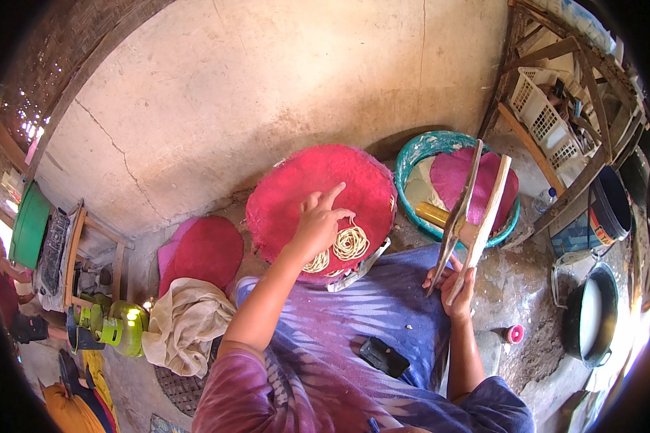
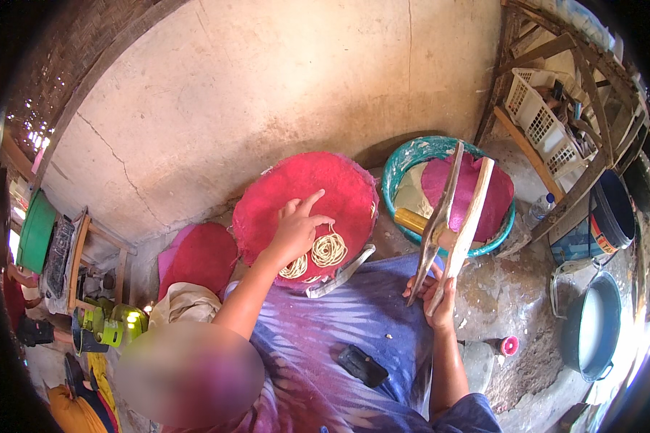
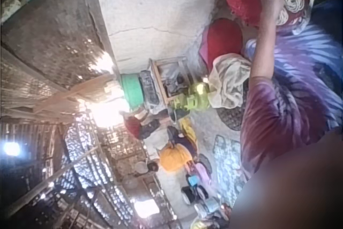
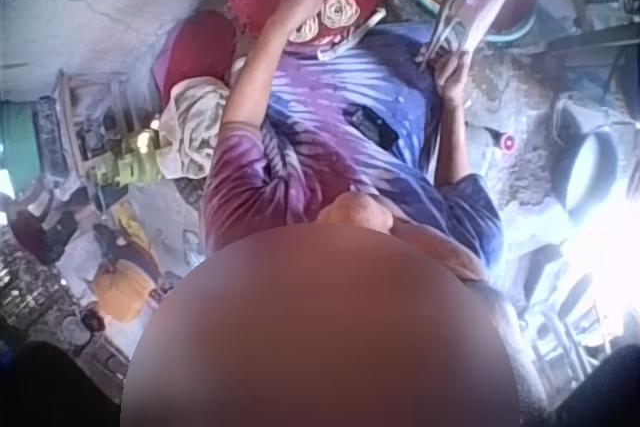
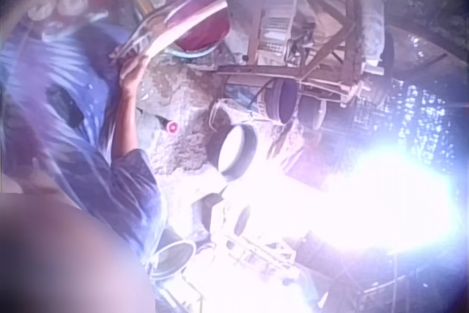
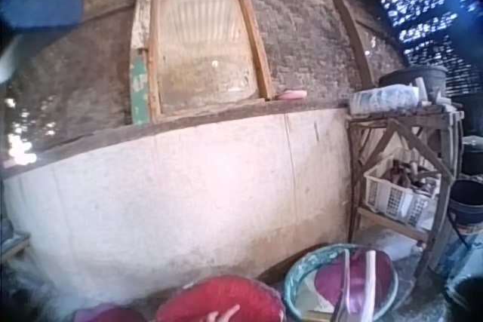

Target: The person uses a handheld noodle press to extrude dough into thin strands, then coils the strands into small nests on a red tray. They repeatedly refill the press with dough from a nearby bowl and continue forming more noodle nests.

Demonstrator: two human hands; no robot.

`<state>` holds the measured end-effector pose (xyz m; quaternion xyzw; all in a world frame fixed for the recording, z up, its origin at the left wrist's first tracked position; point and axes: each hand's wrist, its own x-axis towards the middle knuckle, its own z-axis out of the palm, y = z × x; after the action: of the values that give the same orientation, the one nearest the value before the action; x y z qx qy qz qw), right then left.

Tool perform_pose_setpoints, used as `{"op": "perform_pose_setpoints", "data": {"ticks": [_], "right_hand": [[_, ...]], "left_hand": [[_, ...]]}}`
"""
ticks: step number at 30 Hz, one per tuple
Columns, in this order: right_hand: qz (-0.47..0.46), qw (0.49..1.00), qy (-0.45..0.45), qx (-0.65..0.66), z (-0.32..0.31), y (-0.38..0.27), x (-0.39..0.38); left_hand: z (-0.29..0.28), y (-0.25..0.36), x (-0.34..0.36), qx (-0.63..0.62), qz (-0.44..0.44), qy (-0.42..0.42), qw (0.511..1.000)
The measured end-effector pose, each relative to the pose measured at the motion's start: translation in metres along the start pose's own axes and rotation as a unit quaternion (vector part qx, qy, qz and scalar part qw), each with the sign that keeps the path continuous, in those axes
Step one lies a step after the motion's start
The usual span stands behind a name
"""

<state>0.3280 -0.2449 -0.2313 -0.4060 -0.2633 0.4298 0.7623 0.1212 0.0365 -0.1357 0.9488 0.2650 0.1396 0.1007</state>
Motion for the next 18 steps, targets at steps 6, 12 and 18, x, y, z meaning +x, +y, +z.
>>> {"op": "perform_pose_setpoints", "data": {"ticks": [6,12,18], "right_hand": [[-0.001,1.000,0.002,-0.007,0.002,0.001,0.000],[-0.003,1.000,0.021,-0.008,0.004,0.000,0.001],[-0.005,1.000,0.016,-0.009,0.003,0.001,0.000]], "left_hand": [[-0.002,-0.001,-0.006,-0.012,-0.013,0.021,1.000],[-0.002,-0.003,-0.019,-0.049,-0.070,-0.032,0.996],[-0.006,0.007,-0.029,0.004,-0.041,0.003,0.999]]}}
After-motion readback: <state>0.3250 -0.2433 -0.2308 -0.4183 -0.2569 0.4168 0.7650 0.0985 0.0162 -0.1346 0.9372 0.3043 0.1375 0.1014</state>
